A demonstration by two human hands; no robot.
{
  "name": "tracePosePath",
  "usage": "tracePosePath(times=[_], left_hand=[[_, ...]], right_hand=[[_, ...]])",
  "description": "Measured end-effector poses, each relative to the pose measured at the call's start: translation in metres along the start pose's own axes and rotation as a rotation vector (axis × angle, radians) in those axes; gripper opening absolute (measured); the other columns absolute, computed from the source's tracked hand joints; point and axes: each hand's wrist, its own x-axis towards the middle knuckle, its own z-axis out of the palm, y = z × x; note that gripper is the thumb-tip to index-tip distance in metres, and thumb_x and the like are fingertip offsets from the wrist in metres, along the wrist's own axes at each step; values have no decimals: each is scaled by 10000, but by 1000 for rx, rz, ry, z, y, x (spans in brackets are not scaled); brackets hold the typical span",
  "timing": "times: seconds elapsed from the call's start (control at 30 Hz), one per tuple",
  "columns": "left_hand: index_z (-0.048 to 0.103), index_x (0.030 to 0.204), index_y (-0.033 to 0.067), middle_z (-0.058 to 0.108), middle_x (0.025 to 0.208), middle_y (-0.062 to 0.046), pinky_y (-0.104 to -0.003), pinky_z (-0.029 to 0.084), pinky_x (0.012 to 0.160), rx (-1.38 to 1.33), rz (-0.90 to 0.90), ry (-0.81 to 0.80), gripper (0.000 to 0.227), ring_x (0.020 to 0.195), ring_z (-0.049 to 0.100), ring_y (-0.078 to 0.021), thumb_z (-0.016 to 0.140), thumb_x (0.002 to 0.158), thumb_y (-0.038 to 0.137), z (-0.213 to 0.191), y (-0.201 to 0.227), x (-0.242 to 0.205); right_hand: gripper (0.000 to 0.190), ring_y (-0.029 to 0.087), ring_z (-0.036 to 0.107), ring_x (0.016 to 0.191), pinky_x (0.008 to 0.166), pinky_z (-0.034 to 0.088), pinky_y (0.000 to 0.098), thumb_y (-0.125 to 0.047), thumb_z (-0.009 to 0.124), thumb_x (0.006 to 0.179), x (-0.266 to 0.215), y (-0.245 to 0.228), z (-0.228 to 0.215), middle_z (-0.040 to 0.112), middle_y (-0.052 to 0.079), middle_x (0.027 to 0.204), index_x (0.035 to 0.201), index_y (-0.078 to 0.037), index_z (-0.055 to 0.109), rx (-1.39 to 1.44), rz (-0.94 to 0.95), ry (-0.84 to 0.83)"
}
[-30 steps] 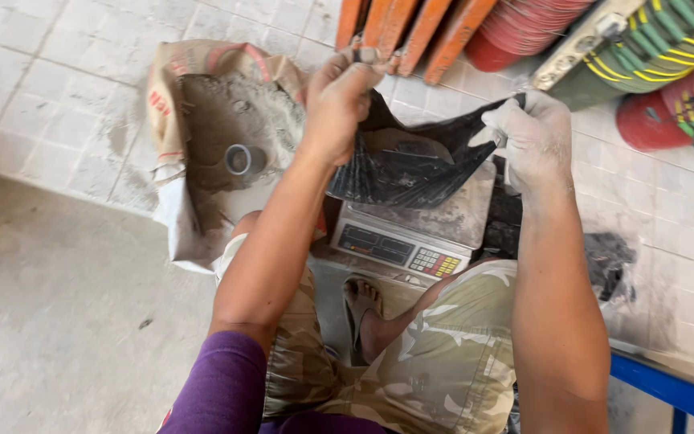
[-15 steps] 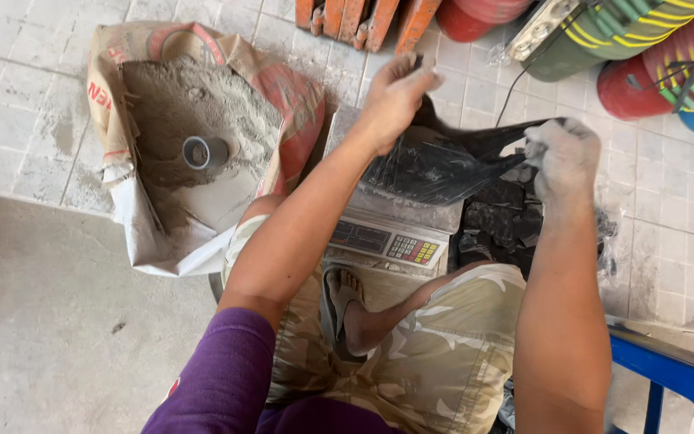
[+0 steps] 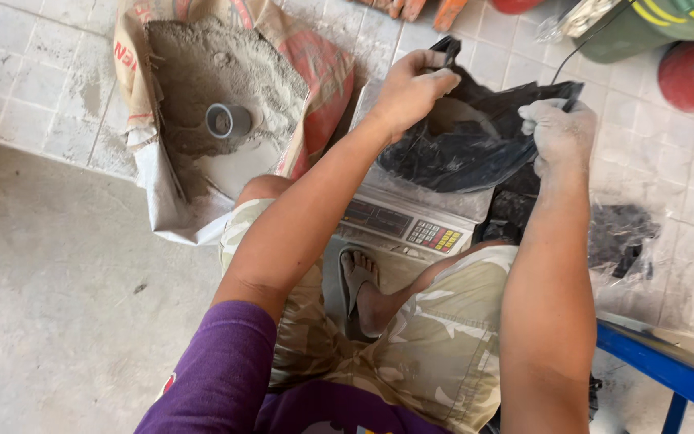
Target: The person scoops grey powder from a large sack using a small scoop and pours it into a black plastic bag placed on a digital scale. The person repeatedly adds powder and checks the scale to measure the contents.
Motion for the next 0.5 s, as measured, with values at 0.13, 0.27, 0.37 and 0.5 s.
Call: tracePosePath(times=[0.13,0.27,0.37,0.5], left_hand=[[596,870,132,627,776,-7,-278,486,690,85,5,-14,272,724,610,-144,671,635,246,2,-3,2],[596,842,158,619,816,16,-272,477,715,163,10,33,301,773,585,-122,693,601,309,-3,2,0],[567,824,166,594,811,24,-277,457,703,247,10,16,330,771,561,-126,708,588,349,-4,13,-11],[560,848,197,535,749,51,-290,384,638,423,-39,58,444,741,524,-115,659,541,503,-8,18,-27]], right_hand=[[240,81,537,466,447,448,211,-5,751,614,-14,-5,-1,567,13,543,593,-131,547,-10,-25,49],[507,92,594,654,550,545,257,-109,821,550,-32,-11,-6,586,13,790,882,-137,438,-91,-186,161],[685,104,603,708,571,560,231,-145,822,604,-41,-16,-10,567,60,870,1072,-86,325,-118,-294,188],[712,120,636,645,599,583,242,-58,824,678,-41,-9,1,638,87,813,1124,-113,271,70,-392,216]])
